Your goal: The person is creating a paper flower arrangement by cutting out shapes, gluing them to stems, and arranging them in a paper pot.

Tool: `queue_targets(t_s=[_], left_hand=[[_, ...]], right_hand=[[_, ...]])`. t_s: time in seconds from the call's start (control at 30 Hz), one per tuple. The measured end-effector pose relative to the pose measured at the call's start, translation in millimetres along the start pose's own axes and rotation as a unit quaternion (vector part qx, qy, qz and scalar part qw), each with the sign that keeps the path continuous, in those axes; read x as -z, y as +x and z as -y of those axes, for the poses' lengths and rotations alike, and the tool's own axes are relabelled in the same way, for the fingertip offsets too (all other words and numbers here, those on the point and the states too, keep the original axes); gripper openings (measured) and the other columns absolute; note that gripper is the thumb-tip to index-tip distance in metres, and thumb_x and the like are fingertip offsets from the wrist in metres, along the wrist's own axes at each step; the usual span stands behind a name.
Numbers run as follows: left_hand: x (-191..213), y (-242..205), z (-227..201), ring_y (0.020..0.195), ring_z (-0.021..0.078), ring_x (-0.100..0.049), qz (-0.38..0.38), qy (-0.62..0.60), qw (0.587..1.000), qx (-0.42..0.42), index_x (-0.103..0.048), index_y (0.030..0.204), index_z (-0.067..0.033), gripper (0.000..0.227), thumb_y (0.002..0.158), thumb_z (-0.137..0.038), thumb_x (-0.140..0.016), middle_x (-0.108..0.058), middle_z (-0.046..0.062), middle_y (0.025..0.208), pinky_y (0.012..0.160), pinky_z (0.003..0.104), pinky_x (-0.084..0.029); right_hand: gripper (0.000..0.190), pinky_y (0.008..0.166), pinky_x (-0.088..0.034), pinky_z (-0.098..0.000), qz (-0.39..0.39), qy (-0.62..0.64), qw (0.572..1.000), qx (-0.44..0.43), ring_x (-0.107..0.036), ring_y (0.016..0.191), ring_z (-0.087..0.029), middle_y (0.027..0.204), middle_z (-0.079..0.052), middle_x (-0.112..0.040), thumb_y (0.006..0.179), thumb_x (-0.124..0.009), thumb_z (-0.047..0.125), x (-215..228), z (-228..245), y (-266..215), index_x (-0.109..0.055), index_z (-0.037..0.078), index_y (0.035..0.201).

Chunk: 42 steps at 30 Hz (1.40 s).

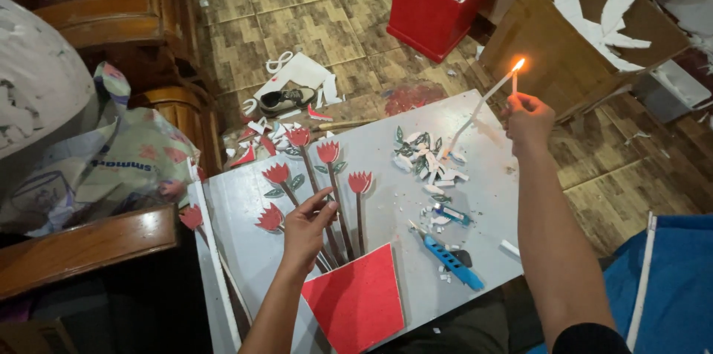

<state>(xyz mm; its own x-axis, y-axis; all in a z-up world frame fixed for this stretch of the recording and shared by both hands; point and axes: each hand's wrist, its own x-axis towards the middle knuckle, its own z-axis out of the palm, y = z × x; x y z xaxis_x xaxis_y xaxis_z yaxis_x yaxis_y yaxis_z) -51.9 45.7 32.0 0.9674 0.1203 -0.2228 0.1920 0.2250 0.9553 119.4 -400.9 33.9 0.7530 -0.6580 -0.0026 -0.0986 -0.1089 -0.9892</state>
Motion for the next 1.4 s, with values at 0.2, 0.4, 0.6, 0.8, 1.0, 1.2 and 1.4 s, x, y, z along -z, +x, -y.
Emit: queue_targets(t_s=[0.2, 0.4, 0.6, 0.8, 1.0, 1.2, 1.4], left_hand=[[0, -6, -11, 0.079, 0.0243, -0.073, -0.006, -0.020, 1.000, 0.007, -0.072, 0.131, -0.0030, 0.038, 0.093, 0.001, -0.071, -0.071, 0.019, 0.097, 0.077, 0.035, -0.061], [-1, -4, -12, 0.076, 0.0185, -0.068, -0.012, -0.027, 1.000, -0.001, -0.073, 0.129, -0.0031, 0.039, 0.089, 0.001, -0.076, -0.068, 0.014, 0.094, 0.071, 0.030, -0.058], [-2, -6, -14, 0.079, 0.0208, -0.070, -0.005, -0.042, 0.999, -0.002, -0.073, 0.127, -0.0018, 0.039, 0.089, 0.000, -0.077, -0.067, 0.015, 0.093, 0.072, 0.031, -0.058], [-7, -6, -27, 0.084, 0.0187, -0.068, -0.030, -0.031, 0.996, 0.075, -0.075, 0.112, -0.0038, 0.024, 0.088, 0.000, -0.076, -0.067, 0.007, 0.086, 0.082, 0.032, -0.061], [-6, 3, -5, 0.081, 0.0186, -0.067, -0.028, -0.114, 0.992, 0.038, -0.069, 0.097, -0.0032, 0.018, 0.083, 0.001, -0.080, -0.062, 0.006, 0.082, 0.085, 0.035, -0.064], [-15, -5, -23, 0.084, 0.0256, -0.073, -0.002, -0.129, 0.990, 0.059, -0.067, 0.101, -0.0051, 0.020, 0.086, 0.003, -0.077, -0.065, 0.006, 0.087, 0.085, 0.036, -0.061], [-27, -5, -10, 0.088, 0.0275, -0.076, 0.005, -0.163, 0.982, 0.091, -0.074, 0.116, -0.0001, 0.026, 0.090, -0.002, -0.077, -0.069, 0.016, 0.099, 0.084, 0.036, -0.063]], right_hand=[[0.016, 0.033, -0.049, -0.0237, -0.051, -0.039, 0.998, 0.014, -0.062, 0.041, -0.018, 0.066, -0.009, -0.067, 0.099, -0.068, 0.024, -5, -3, 3, -0.076, 0.013, 0.108], [0.017, 0.040, -0.056, -0.0255, -0.076, -0.053, 0.994, 0.050, -0.067, 0.049, -0.019, 0.078, -0.012, -0.068, 0.092, -0.072, 0.016, -2, 18, -17, -0.075, 0.009, 0.108], [0.021, 0.045, -0.057, -0.0325, -0.073, -0.078, 0.992, 0.072, -0.072, 0.065, -0.021, 0.091, -0.011, -0.067, 0.092, -0.075, 0.018, 1, 8, -2, -0.074, 0.009, 0.111], [0.012, 0.052, -0.047, -0.0268, -0.073, -0.092, 0.991, -0.056, -0.054, 0.062, -0.007, 0.082, 0.009, -0.059, 0.105, -0.062, 0.027, -3, 61, -39, -0.074, 0.026, 0.105], [0.006, 0.048, -0.051, -0.0219, -0.036, -0.027, 0.997, 0.055, -0.066, 0.053, -0.011, 0.081, 0.001, -0.066, 0.098, -0.071, 0.019, 3, 3, 5, -0.066, 0.022, 0.099], [0.003, 0.057, -0.055, -0.0185, -0.044, -0.049, 0.991, 0.116, -0.068, 0.075, -0.003, 0.088, 0.002, -0.069, 0.101, -0.068, 0.016, 5, 24, -24, -0.069, 0.017, 0.104], [0.024, 0.080, -0.055, -0.0311, 0.171, -0.095, 0.966, 0.168, -0.067, 0.083, -0.022, 0.094, -0.012, -0.068, 0.102, -0.055, 0.011, -16, 45, -169, -0.073, 0.007, 0.118]])
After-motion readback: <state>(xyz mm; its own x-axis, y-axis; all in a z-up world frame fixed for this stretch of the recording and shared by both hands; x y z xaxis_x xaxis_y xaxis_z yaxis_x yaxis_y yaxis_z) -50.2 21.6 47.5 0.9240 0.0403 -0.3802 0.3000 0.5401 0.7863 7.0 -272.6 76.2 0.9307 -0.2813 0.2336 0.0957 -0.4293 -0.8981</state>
